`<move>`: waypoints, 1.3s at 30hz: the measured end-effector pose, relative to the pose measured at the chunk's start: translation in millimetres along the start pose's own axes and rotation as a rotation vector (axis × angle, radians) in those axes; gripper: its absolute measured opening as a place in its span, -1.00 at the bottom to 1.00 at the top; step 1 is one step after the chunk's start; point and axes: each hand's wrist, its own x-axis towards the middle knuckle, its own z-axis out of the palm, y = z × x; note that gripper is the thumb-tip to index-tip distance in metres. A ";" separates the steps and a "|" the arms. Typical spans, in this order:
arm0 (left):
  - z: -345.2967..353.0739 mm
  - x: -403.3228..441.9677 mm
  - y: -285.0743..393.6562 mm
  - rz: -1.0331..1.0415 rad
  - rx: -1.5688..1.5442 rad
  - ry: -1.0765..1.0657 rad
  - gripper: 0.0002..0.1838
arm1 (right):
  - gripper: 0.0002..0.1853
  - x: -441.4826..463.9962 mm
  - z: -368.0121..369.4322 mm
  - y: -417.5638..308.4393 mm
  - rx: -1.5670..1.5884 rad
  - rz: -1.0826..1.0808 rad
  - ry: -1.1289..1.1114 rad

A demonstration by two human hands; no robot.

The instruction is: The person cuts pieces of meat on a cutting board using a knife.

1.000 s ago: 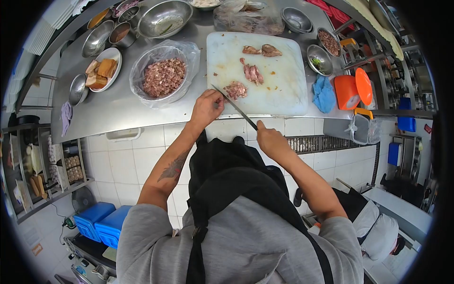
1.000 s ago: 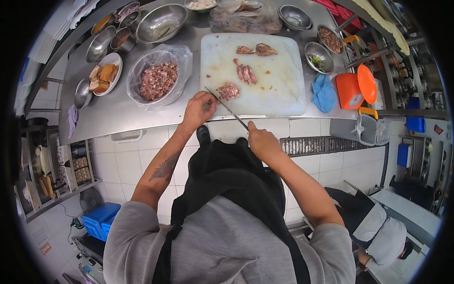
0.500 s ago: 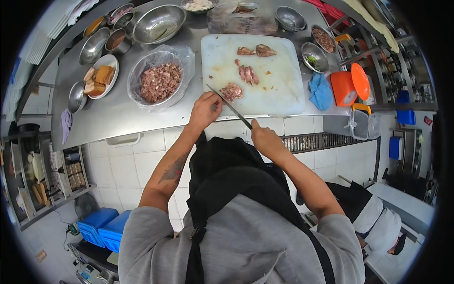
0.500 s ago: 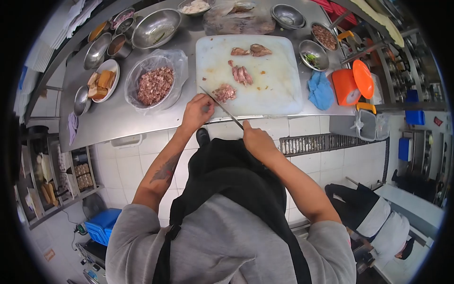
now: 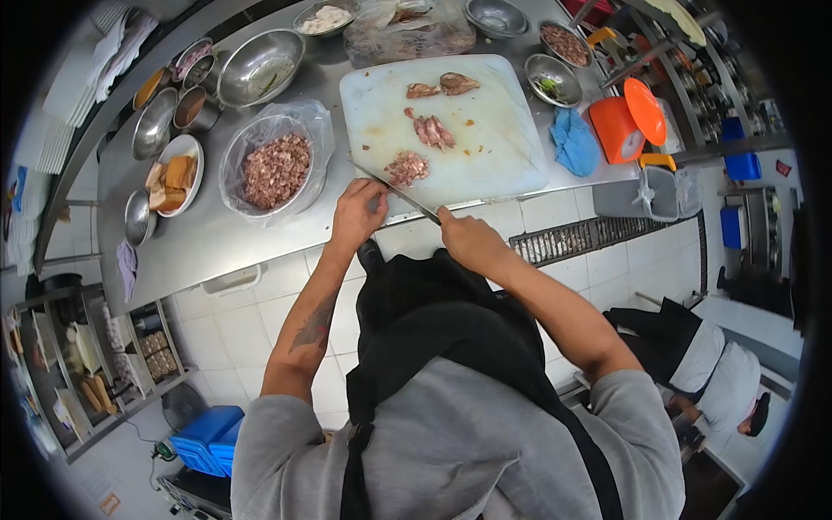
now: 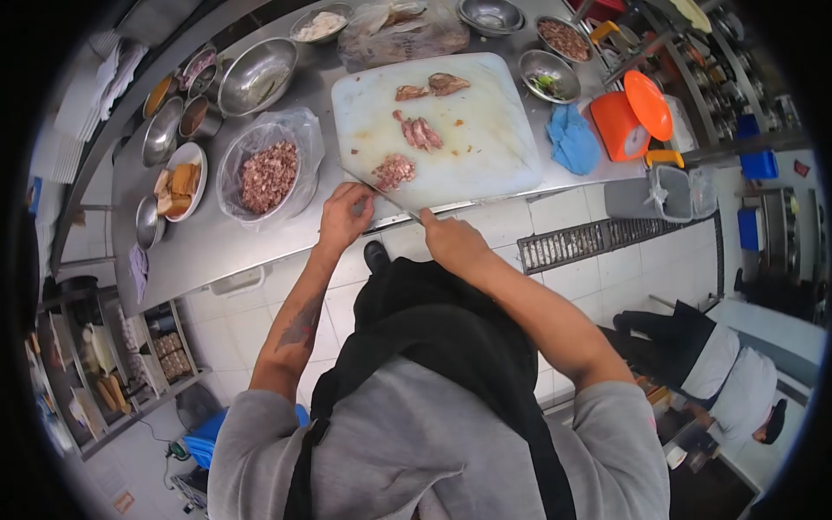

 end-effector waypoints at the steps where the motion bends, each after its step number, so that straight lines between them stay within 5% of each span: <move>1: -1.6 -2.7 1.2 0.034 0.018 0.003 -0.85 | -0.71 1.7 -7.4 -7.2 0.002 -0.010 -0.015; 6: -5.7 -2.9 6.4 -0.010 0.034 -0.033 -0.86 | -0.66 -36.6 -56.0 -25.9 -0.066 -0.004 -0.093; 14: -9.7 -5.4 2.3 0.023 0.082 -0.031 -0.87 | -0.64 0.6 -1.0 -5.3 0.105 -0.010 -0.064; 19: -14.1 8.2 18.8 -0.233 0.013 -0.041 -0.85 | -0.71 -32.5 -57.9 11.2 0.229 0.017 0.096; 25: -1.3 42.8 25.1 0.132 0.149 -0.153 -0.85 | -0.68 -41.0 -67.2 16.8 0.236 0.074 0.061; 32: -1.6 58.4 21.9 -0.020 0.196 -0.381 -0.88 | -0.67 -56.5 -45.7 15.5 0.209 0.129 0.052; 39: 5.4 43.6 18.6 0.000 0.176 -0.236 -0.91 | -0.71 -86.6 -51.1 2.5 0.044 0.089 0.000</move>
